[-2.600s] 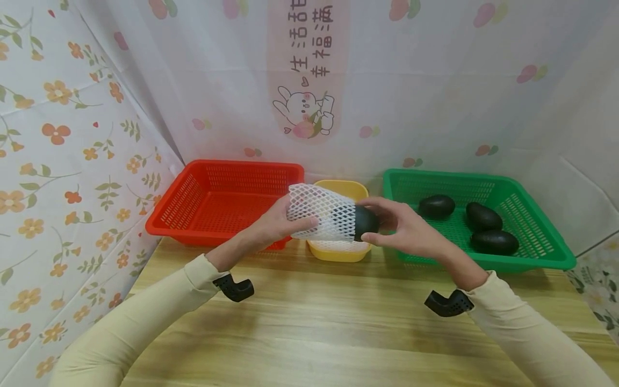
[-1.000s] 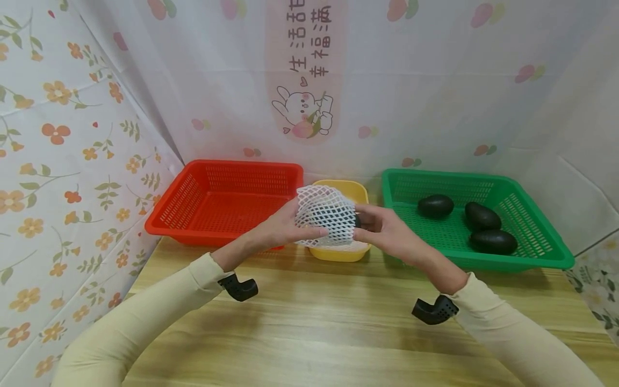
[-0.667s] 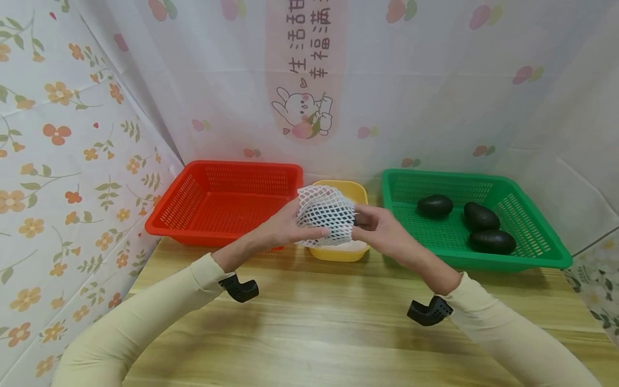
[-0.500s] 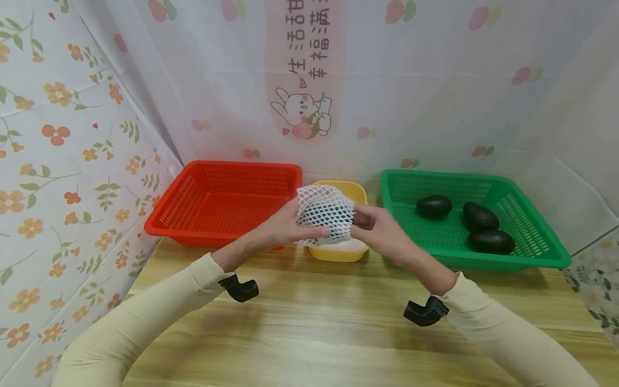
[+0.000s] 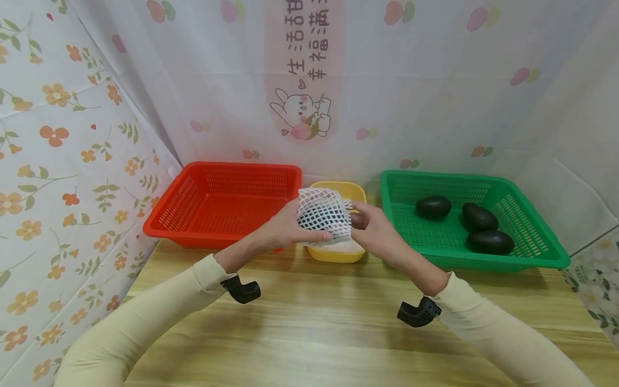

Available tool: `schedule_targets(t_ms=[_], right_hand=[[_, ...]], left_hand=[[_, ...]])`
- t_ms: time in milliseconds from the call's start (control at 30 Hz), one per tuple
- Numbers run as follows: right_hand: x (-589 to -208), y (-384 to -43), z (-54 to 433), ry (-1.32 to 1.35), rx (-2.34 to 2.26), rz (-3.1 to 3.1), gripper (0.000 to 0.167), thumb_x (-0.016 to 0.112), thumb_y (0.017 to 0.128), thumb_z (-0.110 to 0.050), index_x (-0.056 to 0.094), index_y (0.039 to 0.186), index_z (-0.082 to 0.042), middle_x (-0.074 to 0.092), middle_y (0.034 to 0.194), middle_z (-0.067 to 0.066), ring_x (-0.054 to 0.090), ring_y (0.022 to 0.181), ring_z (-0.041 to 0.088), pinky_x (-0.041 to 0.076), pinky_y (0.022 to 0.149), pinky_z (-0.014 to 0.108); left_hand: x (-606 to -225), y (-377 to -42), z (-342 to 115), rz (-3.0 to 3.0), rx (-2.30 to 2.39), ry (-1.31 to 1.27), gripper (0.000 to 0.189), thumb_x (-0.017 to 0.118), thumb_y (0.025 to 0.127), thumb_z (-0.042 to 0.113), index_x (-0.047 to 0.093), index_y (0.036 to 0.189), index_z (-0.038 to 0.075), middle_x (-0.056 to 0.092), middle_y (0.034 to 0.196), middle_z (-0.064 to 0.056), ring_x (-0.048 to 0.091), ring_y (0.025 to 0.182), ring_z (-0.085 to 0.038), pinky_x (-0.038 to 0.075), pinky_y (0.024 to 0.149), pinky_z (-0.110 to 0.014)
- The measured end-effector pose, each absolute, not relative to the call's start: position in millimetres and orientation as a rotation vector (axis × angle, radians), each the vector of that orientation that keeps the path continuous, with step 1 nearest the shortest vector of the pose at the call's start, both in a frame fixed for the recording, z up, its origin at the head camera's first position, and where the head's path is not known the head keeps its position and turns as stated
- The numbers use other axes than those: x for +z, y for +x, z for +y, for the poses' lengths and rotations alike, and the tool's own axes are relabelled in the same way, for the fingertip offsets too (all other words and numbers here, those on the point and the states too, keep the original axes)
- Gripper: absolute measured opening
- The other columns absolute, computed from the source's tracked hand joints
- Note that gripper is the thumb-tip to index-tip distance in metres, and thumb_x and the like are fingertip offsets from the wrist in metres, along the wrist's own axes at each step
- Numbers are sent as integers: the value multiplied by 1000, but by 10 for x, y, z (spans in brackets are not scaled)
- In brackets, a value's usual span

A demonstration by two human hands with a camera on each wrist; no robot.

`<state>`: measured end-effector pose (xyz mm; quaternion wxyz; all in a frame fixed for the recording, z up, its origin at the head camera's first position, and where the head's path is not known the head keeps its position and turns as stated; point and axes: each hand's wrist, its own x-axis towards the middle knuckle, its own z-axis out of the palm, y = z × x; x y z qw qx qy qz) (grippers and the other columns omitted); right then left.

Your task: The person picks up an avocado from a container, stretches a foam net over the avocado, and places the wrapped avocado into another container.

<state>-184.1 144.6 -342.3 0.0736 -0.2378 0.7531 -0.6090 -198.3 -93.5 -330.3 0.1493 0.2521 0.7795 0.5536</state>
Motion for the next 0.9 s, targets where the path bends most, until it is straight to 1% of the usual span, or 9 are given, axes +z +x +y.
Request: schedule_targets(t_ms=[267,367,433,500,567,633,700,800,900], right_hand=[[-3436,-1842,1480,-719,-1818,2233,42,62,99,0,51,139,2,62,132,19,62,118,31,54,91,35],[-3443,-1836,1531,-686,-1772,2307,37,61,100,-2,52,135,2,63,128,18,64,114,30,54,89,32],[-3450,-1834,1569,-646,-1755,2369,32,60,100,-3,55,130,2,65,123,18,65,108,30,54,86,30],[-3456,-1834,1602,-610,-1758,2418,27,60,100,-4,56,126,2,65,120,17,64,105,32,55,84,31],[-3464,-1840,1624,-581,-1800,2437,25,59,102,-8,55,125,2,62,120,16,64,106,34,56,84,34],[-3461,-1847,1625,-556,-1878,2412,29,58,104,-13,52,128,2,59,124,18,61,111,38,57,87,38],[-3452,-1856,1609,-532,-1921,2381,38,58,105,-21,46,134,1,54,131,18,59,116,39,56,88,43],[-3434,-1867,1562,-505,-1908,2322,55,59,104,-31,36,147,-5,44,145,19,53,126,41,55,90,48],[-3426,-1881,1505,-505,-1833,2266,66,62,103,-33,28,155,-11,33,155,19,47,132,42,54,90,50]], left_hand=[[-3299,-1985,-956,2283,1570,681,80,85,83,24,39,147,13,54,132,-4,51,117,-25,51,95,-36],[-3294,-1990,-974,2299,1574,665,80,85,82,24,39,146,13,53,132,-4,51,117,-25,51,96,-36],[-3291,-1994,-985,2300,1593,660,80,86,82,23,39,146,13,53,132,-4,51,117,-26,51,96,-37],[-3287,-1994,-994,2312,1600,650,81,87,81,23,39,146,13,54,131,-4,52,117,-25,51,96,-37],[-3288,-1994,-997,2325,1600,639,82,87,80,24,39,146,14,54,132,-4,52,117,-25,51,96,-37],[-3292,-1998,-995,2337,1592,635,83,88,80,25,39,146,13,54,132,-3,53,117,-25,50,97,-37],[-3295,-2002,-990,2360,1572,631,83,88,80,27,40,146,13,54,131,-3,52,117,-24,50,98,-37],[-3300,-2009,-978,2375,1553,649,82,87,80,26,40,145,11,54,131,-4,51,117,-24,50,97,-39],[-3307,-2012,-967,2392,1539,671,82,87,79,26,39,145,10,54,131,-5,51,117,-24,50,96,-39]])
